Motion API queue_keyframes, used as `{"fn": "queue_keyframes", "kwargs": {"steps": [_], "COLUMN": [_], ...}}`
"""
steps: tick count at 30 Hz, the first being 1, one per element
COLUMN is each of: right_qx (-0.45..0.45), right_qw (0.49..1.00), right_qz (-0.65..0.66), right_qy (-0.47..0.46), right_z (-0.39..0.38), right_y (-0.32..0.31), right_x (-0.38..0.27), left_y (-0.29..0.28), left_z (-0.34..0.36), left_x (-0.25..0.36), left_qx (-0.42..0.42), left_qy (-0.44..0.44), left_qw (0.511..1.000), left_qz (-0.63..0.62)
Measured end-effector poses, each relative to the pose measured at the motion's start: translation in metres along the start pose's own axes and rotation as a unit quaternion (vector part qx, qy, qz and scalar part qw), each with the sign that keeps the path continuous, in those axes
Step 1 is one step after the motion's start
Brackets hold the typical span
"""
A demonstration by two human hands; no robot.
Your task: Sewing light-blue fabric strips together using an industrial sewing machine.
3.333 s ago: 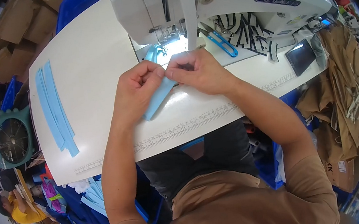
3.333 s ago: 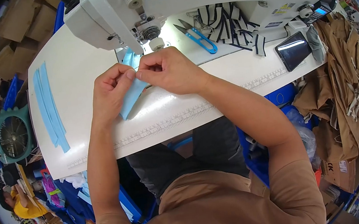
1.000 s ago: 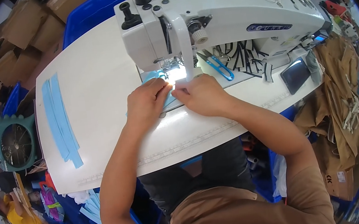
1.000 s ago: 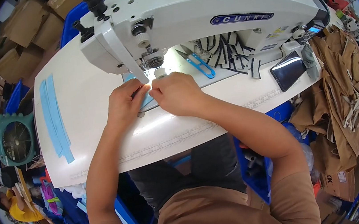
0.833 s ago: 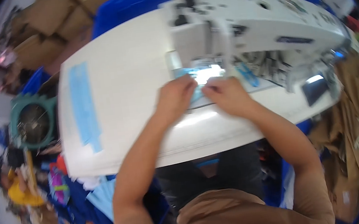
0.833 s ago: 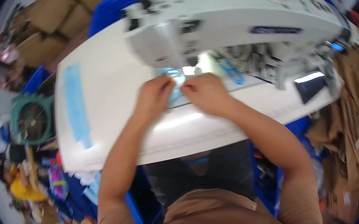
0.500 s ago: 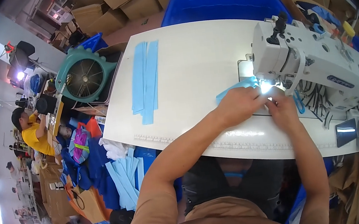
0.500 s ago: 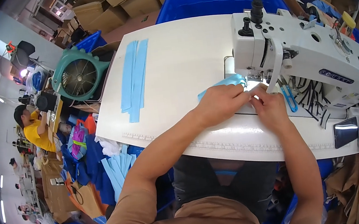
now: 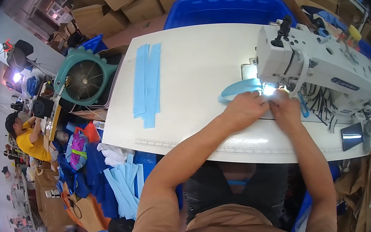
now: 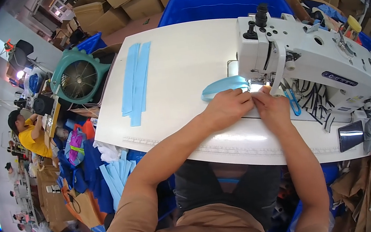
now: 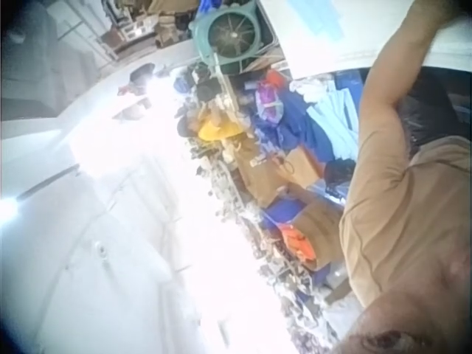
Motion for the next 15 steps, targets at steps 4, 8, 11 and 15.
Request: {"fn": "queue_keyframes", "kwargs": {"steps": [4,8,11,15], "right_qx": [-0.028,-0.07,-0.089,-0.098], "right_qw": [0.995,0.991,0.993,0.994], "right_qz": [0.039,0.052,-0.013,0.007], "right_qy": [0.086,0.104,0.075,0.058], "right_z": [-0.001,-0.004,-0.004,-0.001], "right_y": [-0.001,-0.002,-0.004,0.01], "right_x": [0.004,0.009,0.012,0.016], "left_y": [0.005,0.011,0.008,-0.012], "left_z": [-0.003,0.0,0.003,-0.001], "left_x": [-0.001,0.002,0.003,-0.009], "left_qx": [-0.03,-0.042,-0.04,-0.047], "left_qy": [-0.004,-0.022,-0.057,-0.102], "left_qw": [1.0,0.999,0.995,0.981], "left_qz": [0.0,-0.016,-0.065,-0.159]}}
Point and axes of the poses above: each hand's wrist, its own z-axis towards the middle knuckle, its own y-axis out of the palm, x = y × z, the point moved 3 cm from there along z, towards the middle knuckle, and after that the axes turned 14 degrees about y, right-handed, at the moved point
